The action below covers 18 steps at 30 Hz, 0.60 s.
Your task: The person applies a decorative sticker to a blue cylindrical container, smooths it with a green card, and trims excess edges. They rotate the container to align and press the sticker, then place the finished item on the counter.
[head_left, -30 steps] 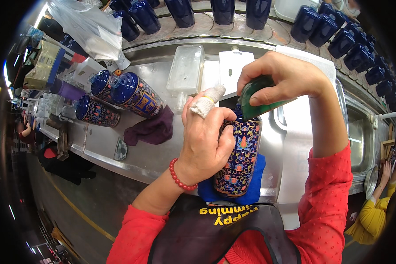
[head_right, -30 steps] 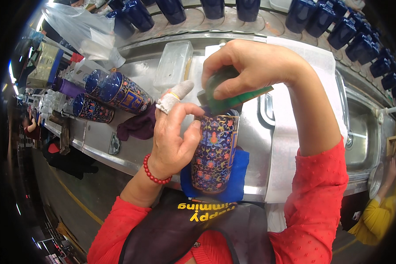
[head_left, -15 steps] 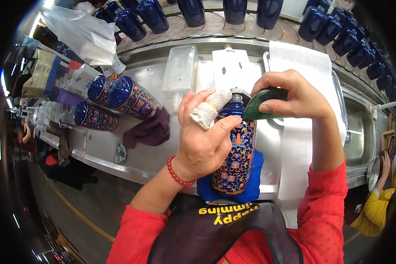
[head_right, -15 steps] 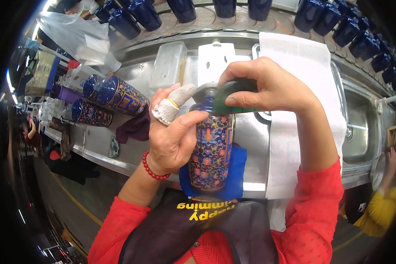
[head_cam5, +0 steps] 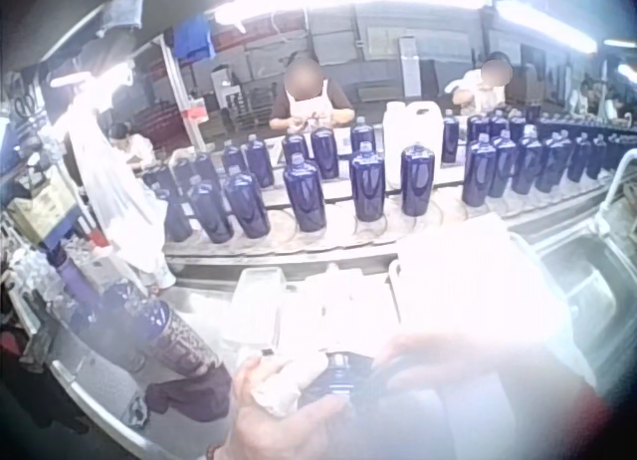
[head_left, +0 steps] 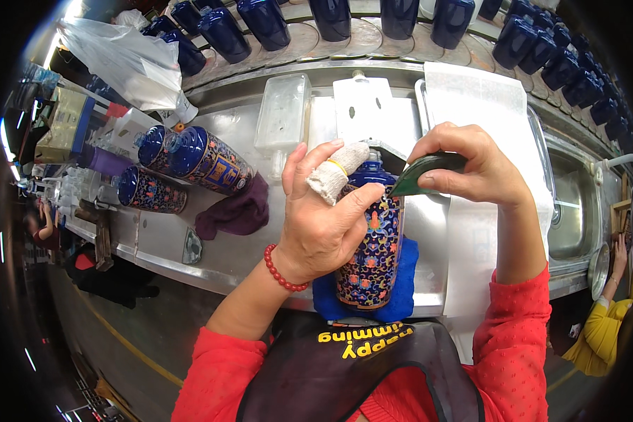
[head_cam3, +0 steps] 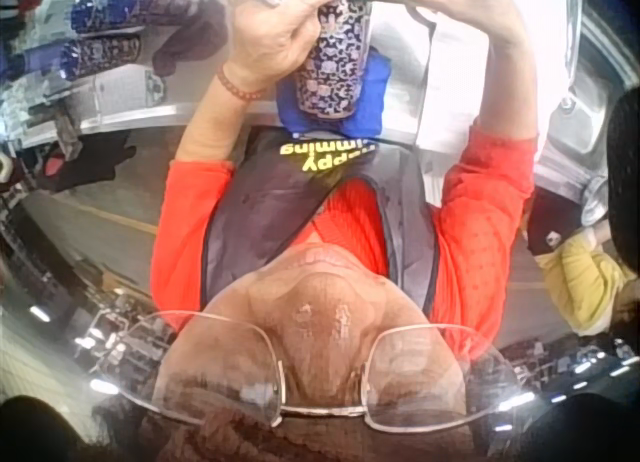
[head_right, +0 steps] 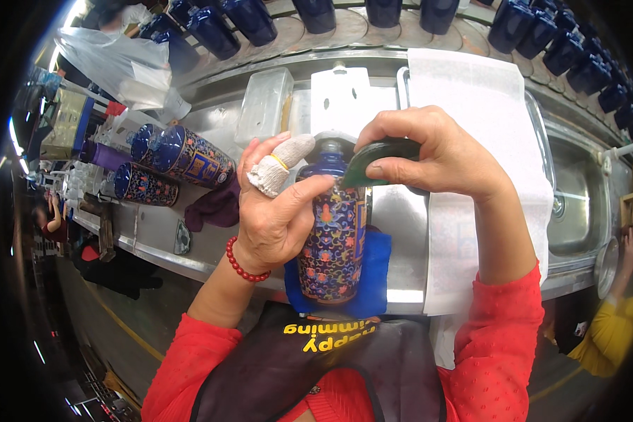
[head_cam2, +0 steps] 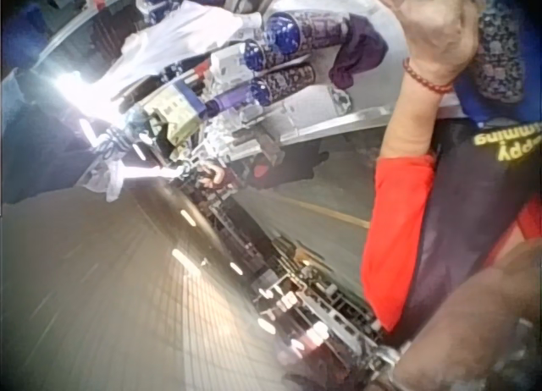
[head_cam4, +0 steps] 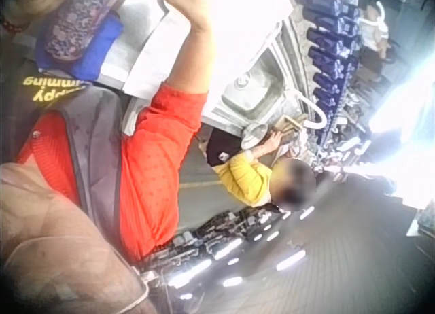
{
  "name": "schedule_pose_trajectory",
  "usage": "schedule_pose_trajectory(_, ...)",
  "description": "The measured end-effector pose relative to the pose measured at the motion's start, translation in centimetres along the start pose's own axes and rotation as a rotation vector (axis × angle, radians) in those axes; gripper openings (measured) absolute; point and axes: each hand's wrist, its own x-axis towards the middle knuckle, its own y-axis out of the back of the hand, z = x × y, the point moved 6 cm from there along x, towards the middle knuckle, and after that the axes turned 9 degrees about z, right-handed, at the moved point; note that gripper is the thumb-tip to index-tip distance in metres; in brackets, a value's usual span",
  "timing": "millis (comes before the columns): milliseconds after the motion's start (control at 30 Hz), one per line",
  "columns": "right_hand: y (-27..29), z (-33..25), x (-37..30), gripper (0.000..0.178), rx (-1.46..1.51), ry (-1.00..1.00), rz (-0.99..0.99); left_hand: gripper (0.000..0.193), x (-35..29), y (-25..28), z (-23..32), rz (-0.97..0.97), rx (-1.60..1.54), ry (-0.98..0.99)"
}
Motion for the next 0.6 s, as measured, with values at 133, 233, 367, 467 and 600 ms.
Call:
schedule_pose_trajectory(133,-0.2,-0.7,0.1,0.021,-0.01,0.12,0.016,0.039,0.1,0.1,0.1,-0.005,0.02,-0.006)
schedule_pose_trajectory(233,-0.1,-0.8,0.0,0.022,-0.017,0.112,0.019,0.04,0.1,0.1,0.4,-0.034,0.026,-0.024)
schedule_pose_trajectory(367,0.0,-0.9,-0.1,0.022,-0.051,0.104,0.038,0.042,0.2,0.1,0.4,-0.043,0.027,-0.043)
schedule_pose_trajectory(467,-0.1,-1.0,-0.1,0.023,-0.058,0.109,0.035,0.041,0.1,0.0,0.3,-0.039,0.024,-0.044)
schedule_pose_trajectory(600,-0.2,-1.1,-0.3,0.023,-0.041,0.106,0.021,0.041,0.1,-0.1,0.3,-0.037,0.019,-0.043)
